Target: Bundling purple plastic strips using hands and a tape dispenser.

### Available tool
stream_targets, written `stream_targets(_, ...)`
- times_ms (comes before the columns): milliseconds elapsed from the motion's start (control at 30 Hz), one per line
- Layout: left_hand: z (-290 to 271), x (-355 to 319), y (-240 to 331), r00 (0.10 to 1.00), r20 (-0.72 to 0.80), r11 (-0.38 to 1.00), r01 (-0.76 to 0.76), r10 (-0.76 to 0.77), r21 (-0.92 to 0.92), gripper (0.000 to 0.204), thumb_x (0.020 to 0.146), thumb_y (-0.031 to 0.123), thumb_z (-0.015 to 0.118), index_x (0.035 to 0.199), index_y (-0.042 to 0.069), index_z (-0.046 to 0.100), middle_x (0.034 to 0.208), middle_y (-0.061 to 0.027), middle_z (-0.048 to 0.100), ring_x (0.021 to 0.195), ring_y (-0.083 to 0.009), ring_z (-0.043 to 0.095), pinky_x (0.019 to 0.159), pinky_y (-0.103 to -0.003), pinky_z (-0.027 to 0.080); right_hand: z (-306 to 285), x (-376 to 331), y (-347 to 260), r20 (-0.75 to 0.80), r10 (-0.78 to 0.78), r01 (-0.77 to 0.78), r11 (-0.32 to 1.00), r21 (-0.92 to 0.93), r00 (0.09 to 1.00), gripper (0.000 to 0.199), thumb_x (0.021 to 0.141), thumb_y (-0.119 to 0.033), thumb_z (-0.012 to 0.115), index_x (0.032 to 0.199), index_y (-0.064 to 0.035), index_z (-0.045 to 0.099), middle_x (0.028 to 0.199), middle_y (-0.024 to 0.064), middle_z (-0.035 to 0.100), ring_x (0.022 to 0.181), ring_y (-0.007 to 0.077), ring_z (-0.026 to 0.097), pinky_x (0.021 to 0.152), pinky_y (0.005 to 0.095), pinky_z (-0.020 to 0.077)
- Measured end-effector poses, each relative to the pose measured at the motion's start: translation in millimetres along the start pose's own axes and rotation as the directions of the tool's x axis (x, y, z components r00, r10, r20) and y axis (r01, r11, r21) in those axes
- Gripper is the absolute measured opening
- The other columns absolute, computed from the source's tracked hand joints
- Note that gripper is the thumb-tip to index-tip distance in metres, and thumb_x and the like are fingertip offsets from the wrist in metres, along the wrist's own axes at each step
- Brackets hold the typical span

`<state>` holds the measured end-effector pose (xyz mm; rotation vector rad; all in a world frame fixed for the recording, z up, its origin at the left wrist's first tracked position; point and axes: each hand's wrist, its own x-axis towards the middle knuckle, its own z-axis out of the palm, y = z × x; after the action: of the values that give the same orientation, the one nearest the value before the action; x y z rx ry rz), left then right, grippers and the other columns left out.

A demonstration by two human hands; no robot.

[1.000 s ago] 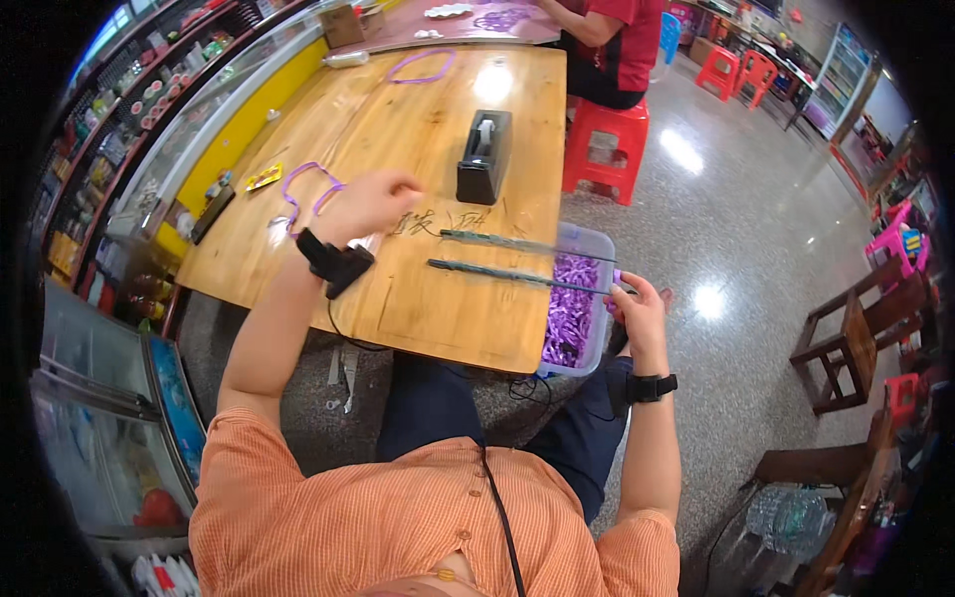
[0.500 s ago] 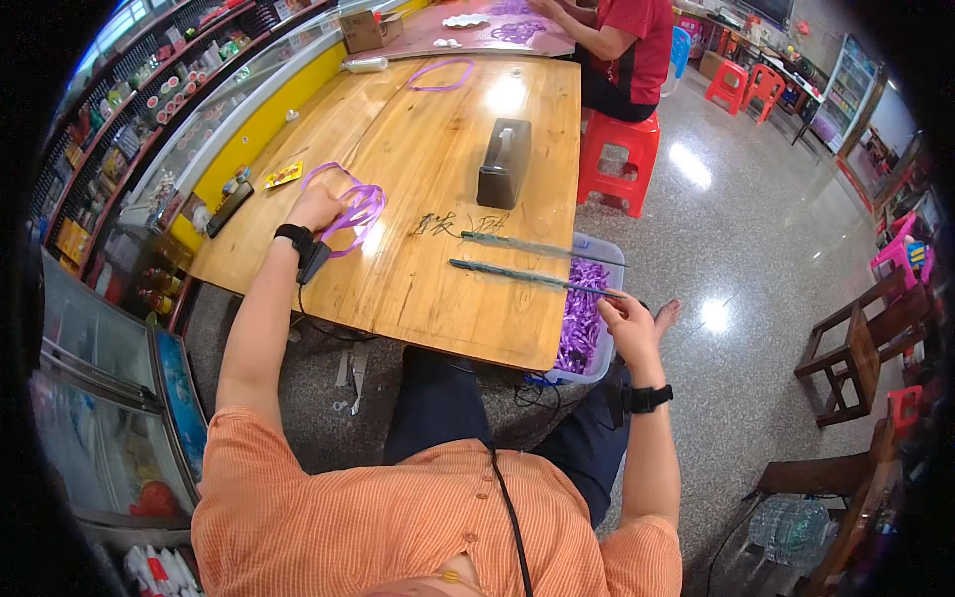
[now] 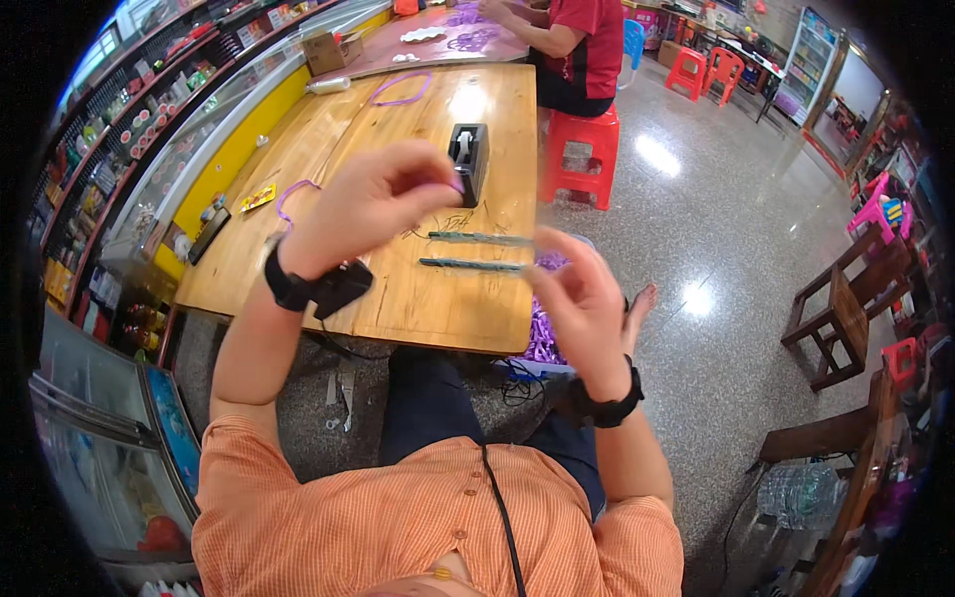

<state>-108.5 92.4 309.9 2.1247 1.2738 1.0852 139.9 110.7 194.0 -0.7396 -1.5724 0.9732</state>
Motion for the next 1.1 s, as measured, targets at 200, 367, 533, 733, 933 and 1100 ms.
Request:
stream_targets(200,68.1,15.6,43.0,0.931,0.134,0.940,-0.330,0.338,-0.084,0.010,0.084,0.005,0.069,0.093,-0.001,0.067,0.081,-0.0095,0.067,0.072,-0.0150,0.064,0.064,-0.027,0.050,-18.6,-15.3,-19.6,0.099,0.020,-0.050,0.949,0.311,0.995,0.051,0.093,0.000,0.063,0.141,0.0016,0.044,0.119,0.0105,0.063,0.084,0.0113,0.064,0.071,0.0231,0.0529)
stream_targets(367,112.6,26.0,38.4,0.915,0.156,0.920,-0.341,0.372,-0.193,0.012,0.083,0.009,0.070,0.092,0.002,0.068,0.083,-0.0114,0.067,0.074,-0.0216,0.066,0.066,-0.030,0.051,-50.5,-27.6,-35.3,0.005,0.010,-0.011,0.971,0.240,1.000,0.047,0.093,0.001,0.062,0.138,0.0023,0.048,0.102,0.0107,0.068,0.080,0.0128,0.066,0.071,0.0250,0.0547)
stream_targets(533,155.8,38.0,27.6,0.877,0.070,0.864,-0.451,0.475,-0.224,0.019,0.084,0.012,0.069,0.100,0.002,0.069,0.090,-0.0148,0.069,0.080,-0.0298,0.067,0.071,-0.036,0.052,-97.1,-29.8,-19.9,-0.089,0.099,-0.102,0.994,-0.033,0.991,0.024,0.093,0.005,0.059,0.116,0.0041,0.066,0.094,0.0083,0.070,0.081,0.0138,0.068,0.070,0.0243,0.0549)
stream_targets(733,187.8,29.4,-16.8,0.811,0.509,0.932,-0.359,0.289,0.043,0.040,0.087,0.021,0.065,0.122,0.002,0.063,0.101,-0.0196,0.069,0.095,-0.0348,0.067,0.083,-0.039,0.053,-123.9,-6.0,37.3,-0.145,0.024,-0.090,0.878,-0.470,0.989,0.028,0.085,-0.001,0.061,0.110,-0.0080,0.073,0.095,0.0152,0.073,0.082,0.0185,0.071,0.072,0.0299,0.0542)
stream_targets(933,178.9,45.8,-51.7,0.778,0.622,0.994,-0.114,0.088,0.001,0.031,0.088,0.020,0.063,0.110,-0.002,0.068,0.096,-0.0217,0.070,0.090,-0.0333,0.069,0.081,-0.038,0.054,-104.3,28.2,83.5,0.199,-0.036,0.158,0.751,-0.641,0.979,0.024,0.085,-0.007,0.065,0.107,-0.0076,0.073,0.102,0.0144,0.072,0.091,0.0270,0.070,0.080,0.0337,0.0546)
stream_targets(1100,148.3,57.0,-61.9,0.842,0.523,0.990,0.097,-0.136,0.102,0.027,0.091,0.024,0.064,0.105,0.002,0.070,0.084,-0.0140,0.070,0.074,-0.0202,0.068,0.070,-0.033,0.053,-86.2,74.2,106.0,0.248,-0.159,0.285,0.714,-0.640,0.956,0.021,0.084,-0.017,0.066,0.103,-0.0101,0.075,0.098,0.0139,0.071,0.093,0.0330,0.066,0.081,0.0404,0.0530)
